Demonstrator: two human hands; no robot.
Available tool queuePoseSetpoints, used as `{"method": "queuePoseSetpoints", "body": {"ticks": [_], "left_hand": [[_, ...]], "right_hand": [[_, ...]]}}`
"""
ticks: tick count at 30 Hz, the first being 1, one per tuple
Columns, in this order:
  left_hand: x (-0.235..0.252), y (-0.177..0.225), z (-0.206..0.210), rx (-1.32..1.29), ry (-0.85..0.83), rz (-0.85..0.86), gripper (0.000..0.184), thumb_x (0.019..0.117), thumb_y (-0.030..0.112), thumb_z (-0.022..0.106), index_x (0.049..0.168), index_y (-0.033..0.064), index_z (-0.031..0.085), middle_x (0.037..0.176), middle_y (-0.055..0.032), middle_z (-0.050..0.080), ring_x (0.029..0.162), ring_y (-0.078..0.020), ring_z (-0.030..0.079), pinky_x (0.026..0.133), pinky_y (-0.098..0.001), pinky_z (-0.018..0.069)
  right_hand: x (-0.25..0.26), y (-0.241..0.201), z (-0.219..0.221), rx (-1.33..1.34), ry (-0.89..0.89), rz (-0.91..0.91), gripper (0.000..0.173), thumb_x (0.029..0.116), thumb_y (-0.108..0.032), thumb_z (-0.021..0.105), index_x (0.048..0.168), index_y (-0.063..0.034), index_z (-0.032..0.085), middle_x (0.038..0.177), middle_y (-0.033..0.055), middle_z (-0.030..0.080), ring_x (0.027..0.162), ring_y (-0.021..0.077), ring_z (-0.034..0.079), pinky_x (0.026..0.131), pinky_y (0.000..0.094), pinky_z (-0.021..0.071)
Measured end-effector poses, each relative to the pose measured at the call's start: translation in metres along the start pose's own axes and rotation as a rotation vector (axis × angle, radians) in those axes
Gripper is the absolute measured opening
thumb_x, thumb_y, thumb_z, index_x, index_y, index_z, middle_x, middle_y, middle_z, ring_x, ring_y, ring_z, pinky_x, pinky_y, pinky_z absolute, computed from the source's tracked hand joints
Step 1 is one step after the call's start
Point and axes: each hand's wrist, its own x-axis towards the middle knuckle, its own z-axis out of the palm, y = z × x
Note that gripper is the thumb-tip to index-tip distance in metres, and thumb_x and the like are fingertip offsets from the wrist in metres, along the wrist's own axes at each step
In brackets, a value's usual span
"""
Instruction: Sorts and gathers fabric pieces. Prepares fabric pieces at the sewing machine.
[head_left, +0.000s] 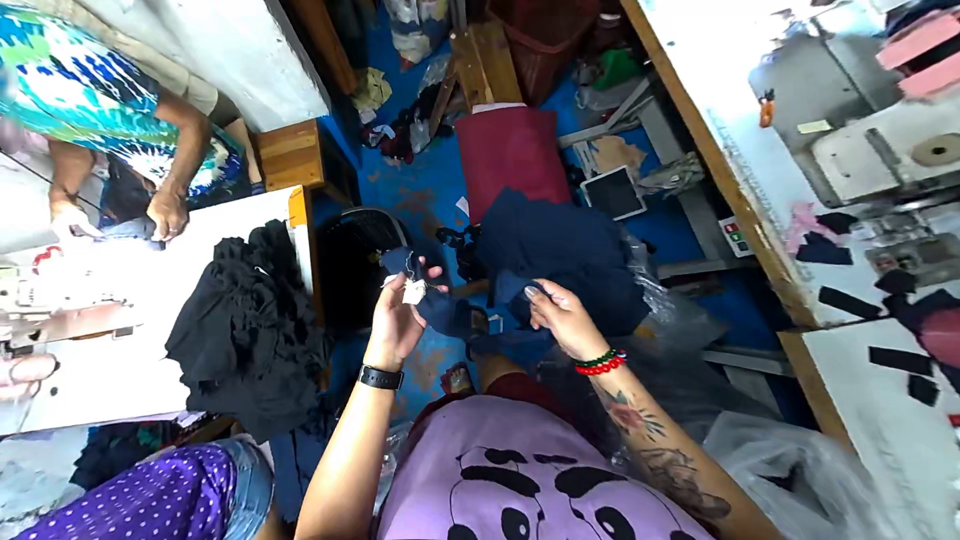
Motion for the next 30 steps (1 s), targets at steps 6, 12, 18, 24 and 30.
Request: {"method": "queuePoseSetpoints", "body": {"ticks": [6, 12, 18, 24, 30], "left_hand": [[0.06, 0.023, 0.014, -0.056, 0.081, -0.021, 0.05, 0.1089, 0.038, 0.021, 0.142, 0.013, 0.05, 0.125, -0.0165, 0.067, 0.103, -0.0283, 0.07, 0.085, -0.0421, 0.0591], [0.1, 0.027, 0.042, 0.058, 0.026, 0.06, 0.036, 0.0947, 0.015, 0.04, 0.126, 0.0087, 0.056, 0.131, -0.0142, 0.065, 0.115, -0.0248, 0.065, 0.091, -0.0408, 0.0565], [0.116, 0.035, 0.073, 0.676, 0.154, 0.212, 0.031, 0.0996, 0.001, 0.051, 0.13, -0.0042, 0.051, 0.118, -0.013, 0.069, 0.106, -0.0175, 0.068, 0.096, -0.0381, 0.0566], [0.134, 0.043, 0.083, 1.08, 0.112, 0.301, 0.028, 0.0999, 0.008, 0.058, 0.125, -0.003, 0.06, 0.107, -0.0096, 0.072, 0.099, -0.011, 0.07, 0.093, -0.0328, 0.0581], [0.169, 0.049, 0.086, 1.304, 0.058, 0.27, 0.045, 0.0988, 0.012, 0.056, 0.14, -0.0052, 0.053, 0.118, -0.0129, 0.071, 0.108, -0.0102, 0.069, 0.099, -0.0309, 0.0548]], "right_hand": [[0.064, 0.014, 0.002, -0.615, -0.486, 0.139, 0.075, 0.0967, -0.043, 0.069, 0.154, -0.0015, 0.044, 0.152, 0.027, 0.046, 0.14, 0.0406, 0.047, 0.117, 0.0569, 0.0375], [0.133, -0.032, 0.03, -0.088, -0.376, -0.177, 0.077, 0.0944, -0.042, 0.07, 0.153, -0.0004, 0.042, 0.138, 0.0159, 0.062, 0.127, 0.0191, 0.06, 0.11, 0.0384, 0.0491], [0.16, -0.062, 0.029, -0.246, -0.162, -0.525, 0.047, 0.103, -0.03, 0.06, 0.139, -0.0011, 0.057, 0.12, 0.0115, 0.07, 0.111, 0.0164, 0.068, 0.099, 0.0382, 0.0571], [0.185, -0.106, 0.03, -0.649, 0.011, -0.801, 0.02, 0.1016, -0.028, 0.062, 0.106, -0.0181, 0.079, 0.105, 0.0021, 0.073, 0.101, 0.0171, 0.068, 0.089, 0.0402, 0.0559], [0.215, -0.121, 0.022, -0.984, -0.005, -0.725, 0.021, 0.0982, -0.027, 0.062, 0.105, -0.0132, 0.076, 0.105, 0.0065, 0.074, 0.1, 0.026, 0.071, 0.085, 0.0461, 0.058]]}}
